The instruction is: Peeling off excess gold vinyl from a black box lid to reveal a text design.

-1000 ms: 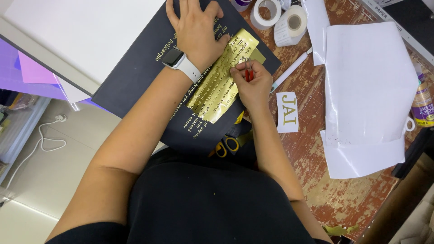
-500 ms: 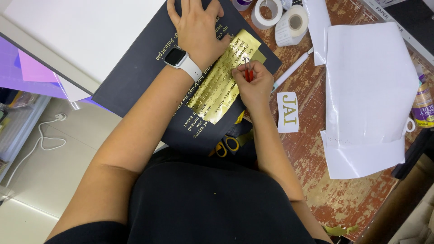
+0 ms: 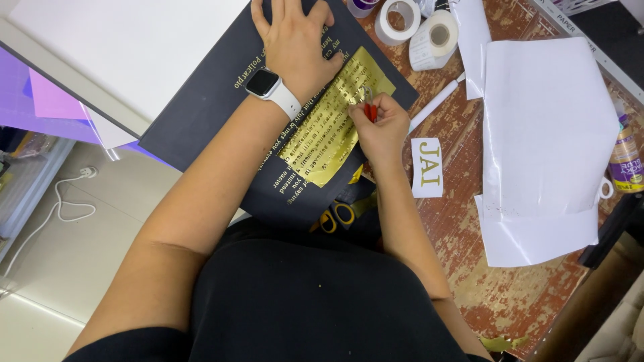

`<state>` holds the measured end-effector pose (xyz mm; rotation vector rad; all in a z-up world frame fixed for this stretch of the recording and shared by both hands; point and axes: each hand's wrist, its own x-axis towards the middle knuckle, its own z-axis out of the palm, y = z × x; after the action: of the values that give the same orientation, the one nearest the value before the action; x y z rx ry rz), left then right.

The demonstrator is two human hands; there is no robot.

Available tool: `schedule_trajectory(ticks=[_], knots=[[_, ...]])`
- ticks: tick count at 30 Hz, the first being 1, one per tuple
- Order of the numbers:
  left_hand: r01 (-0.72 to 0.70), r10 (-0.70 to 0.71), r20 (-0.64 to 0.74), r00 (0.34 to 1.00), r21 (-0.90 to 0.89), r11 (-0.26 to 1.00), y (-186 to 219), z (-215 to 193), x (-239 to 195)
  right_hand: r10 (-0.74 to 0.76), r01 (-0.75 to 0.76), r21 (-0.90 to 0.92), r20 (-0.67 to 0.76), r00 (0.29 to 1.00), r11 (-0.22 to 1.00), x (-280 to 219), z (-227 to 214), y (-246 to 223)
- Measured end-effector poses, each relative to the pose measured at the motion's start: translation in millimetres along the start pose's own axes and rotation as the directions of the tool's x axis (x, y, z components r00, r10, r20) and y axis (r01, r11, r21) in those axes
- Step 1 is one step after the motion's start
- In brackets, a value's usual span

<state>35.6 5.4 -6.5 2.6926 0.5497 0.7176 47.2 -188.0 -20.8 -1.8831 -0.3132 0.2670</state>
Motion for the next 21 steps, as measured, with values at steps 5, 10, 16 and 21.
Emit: schedule_trajectory(ticks=[5,10,16,21], knots=[[-0.010,0.010,-0.003,1.000,-0.002,1.000,-1.6,-1.3,-0.7,-0.038,0.039,-0.052,0.022,0.999,0.998,-4.5,-3.3,-17.4],[-0.013,0.013,0.004,1.000,-0.014,1.000,-3.9,-1.0,-1.9,0.043,-0.040,-0.053,0.052,0.998,0.998,-3.6,-9.4,-5.2],[-0.024,0.024,-0.009,1.000,-0.037,0.999,-9.2,-4.5,-5.0,-0.015,0.014,-0.027,-0.010,1.000,1.000,-5.7,-4.1,-2.8],[-0.117,0.131,0.082,0.988,-0.152,0.981,-19.4,-17.6,-10.1,-0.001,0.001,0.027,-0.004,1.000,1.000,-4.3,-2.8,1.1]])
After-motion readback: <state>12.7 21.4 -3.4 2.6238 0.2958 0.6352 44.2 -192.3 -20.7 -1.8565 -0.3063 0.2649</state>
